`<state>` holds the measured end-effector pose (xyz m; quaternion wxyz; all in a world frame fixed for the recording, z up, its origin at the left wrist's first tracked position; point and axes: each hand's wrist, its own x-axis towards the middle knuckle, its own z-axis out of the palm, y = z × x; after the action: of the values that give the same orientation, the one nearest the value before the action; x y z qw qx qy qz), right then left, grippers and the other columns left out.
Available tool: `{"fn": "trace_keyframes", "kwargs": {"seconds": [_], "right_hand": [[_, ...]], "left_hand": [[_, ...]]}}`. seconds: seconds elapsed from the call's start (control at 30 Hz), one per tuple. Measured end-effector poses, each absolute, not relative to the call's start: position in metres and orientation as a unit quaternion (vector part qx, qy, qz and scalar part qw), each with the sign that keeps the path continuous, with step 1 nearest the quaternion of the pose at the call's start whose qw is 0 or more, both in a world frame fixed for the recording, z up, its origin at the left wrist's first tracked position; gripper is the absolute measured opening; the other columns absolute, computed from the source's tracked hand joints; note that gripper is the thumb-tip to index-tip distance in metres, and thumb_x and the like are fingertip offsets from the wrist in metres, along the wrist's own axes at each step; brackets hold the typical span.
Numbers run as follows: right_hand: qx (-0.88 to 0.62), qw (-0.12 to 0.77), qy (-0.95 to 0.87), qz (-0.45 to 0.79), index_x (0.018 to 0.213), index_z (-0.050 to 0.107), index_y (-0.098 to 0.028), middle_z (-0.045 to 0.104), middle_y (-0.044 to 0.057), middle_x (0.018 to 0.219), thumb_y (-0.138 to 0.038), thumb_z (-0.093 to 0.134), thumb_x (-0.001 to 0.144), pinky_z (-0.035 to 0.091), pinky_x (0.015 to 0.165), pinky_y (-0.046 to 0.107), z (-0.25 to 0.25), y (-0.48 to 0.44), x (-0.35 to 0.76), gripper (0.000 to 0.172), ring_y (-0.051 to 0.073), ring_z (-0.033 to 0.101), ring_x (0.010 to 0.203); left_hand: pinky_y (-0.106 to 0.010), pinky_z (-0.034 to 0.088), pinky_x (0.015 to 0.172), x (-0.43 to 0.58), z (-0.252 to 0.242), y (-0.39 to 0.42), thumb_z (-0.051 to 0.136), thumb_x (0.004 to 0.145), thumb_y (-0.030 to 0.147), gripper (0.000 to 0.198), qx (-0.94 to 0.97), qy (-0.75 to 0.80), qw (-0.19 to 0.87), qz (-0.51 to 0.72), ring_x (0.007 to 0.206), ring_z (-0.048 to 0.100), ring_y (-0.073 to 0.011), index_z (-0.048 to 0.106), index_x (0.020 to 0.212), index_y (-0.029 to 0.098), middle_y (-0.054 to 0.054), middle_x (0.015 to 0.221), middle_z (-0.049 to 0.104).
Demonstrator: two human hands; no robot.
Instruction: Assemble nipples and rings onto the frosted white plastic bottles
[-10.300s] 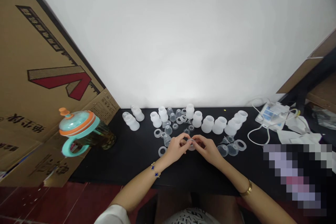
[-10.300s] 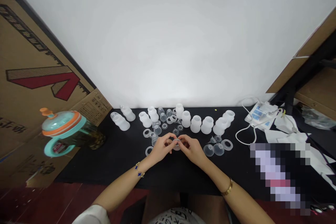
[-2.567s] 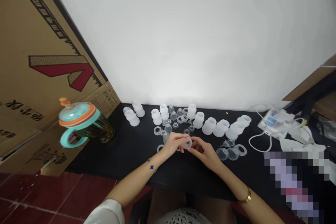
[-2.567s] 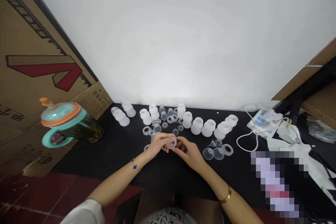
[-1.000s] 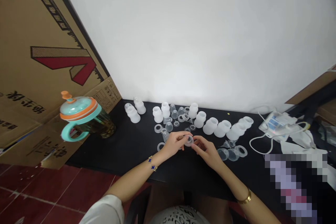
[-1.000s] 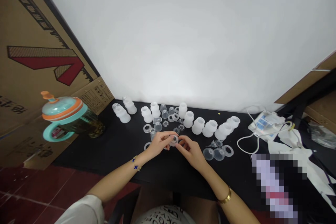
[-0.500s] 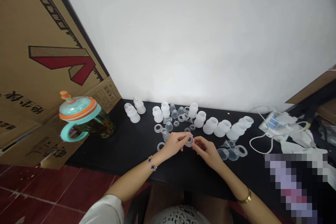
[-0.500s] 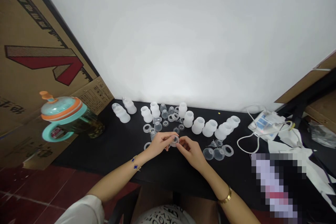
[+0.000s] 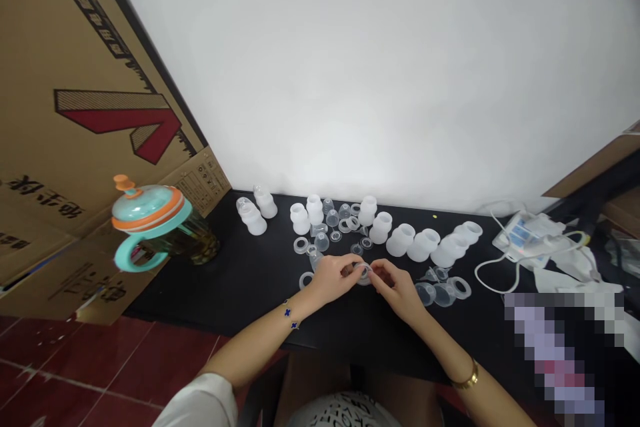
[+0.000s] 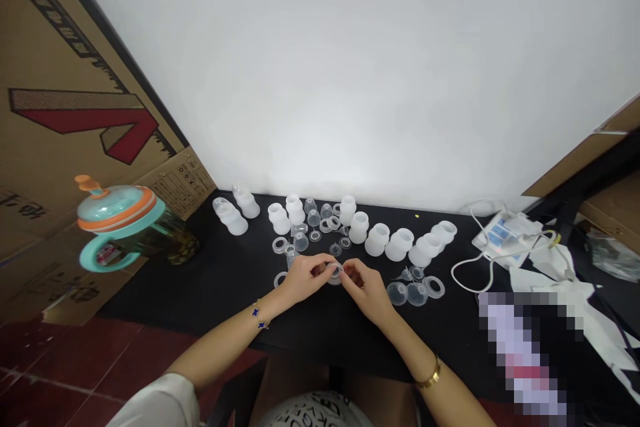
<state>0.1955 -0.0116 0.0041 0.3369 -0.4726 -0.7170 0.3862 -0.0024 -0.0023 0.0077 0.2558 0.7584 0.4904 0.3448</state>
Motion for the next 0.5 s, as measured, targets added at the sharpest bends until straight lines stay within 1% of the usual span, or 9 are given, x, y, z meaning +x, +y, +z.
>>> {"fn": "trace_keyframes", "kwargs": {"seconds": [0.1,0.23,0.33,0.5], "right_hand": [[-0.476,0.332,-0.730,0.360,0.095,0.062,-0.022,0.066,0.001,0.073,-0.048,0.052,0.097,0.045,0.055,0.026,0.0041,-0.0121,0.1950,0.028,0.017,0.060,0.062],[-0.482,0.322,-0.742,0.338,0.097,0.060,-0.022,0.067,0.001,0.074,-0.046,0.052,0.097,0.043,0.055,0.026,0.0024,-0.0122,0.1936,0.025,0.017,0.061,0.061],[-0.483,0.318,-0.748,0.327,0.095,0.060,-0.023,0.067,0.001,0.073,-0.044,0.050,0.098,0.043,0.055,0.026,-0.0003,-0.0117,0.1930,0.023,0.018,0.062,0.061],[-0.480,0.322,-0.755,0.309,0.092,0.059,-0.023,0.067,0.001,0.071,-0.041,0.050,0.097,0.042,0.052,0.026,-0.0045,-0.0110,0.1925,0.021,0.017,0.062,0.059]], "left_hand": [[-0.023,0.040,0.056,-0.0015,0.0067,-0.0029,0.055,0.092,0.036,0.023,0.765,0.486,0.246,0.344,0.053,0.059,-0.0126,0.073,0.096,0.021,0.001,0.064,0.070],[-0.022,0.039,0.056,0.0005,0.0041,-0.0050,0.055,0.092,0.030,0.019,0.770,0.478,0.250,0.341,0.052,0.059,-0.0119,0.070,0.099,0.021,0.002,0.062,0.067],[-0.022,0.037,0.055,0.0023,0.0019,-0.0067,0.054,0.092,0.030,0.018,0.776,0.474,0.249,0.334,0.053,0.058,-0.0120,0.068,0.100,0.021,0.003,0.061,0.065],[-0.021,0.036,0.056,0.0028,-0.0009,-0.0077,0.054,0.092,0.029,0.016,0.785,0.473,0.240,0.319,0.054,0.059,-0.0118,0.067,0.098,0.021,0.003,0.062,0.065]]}}
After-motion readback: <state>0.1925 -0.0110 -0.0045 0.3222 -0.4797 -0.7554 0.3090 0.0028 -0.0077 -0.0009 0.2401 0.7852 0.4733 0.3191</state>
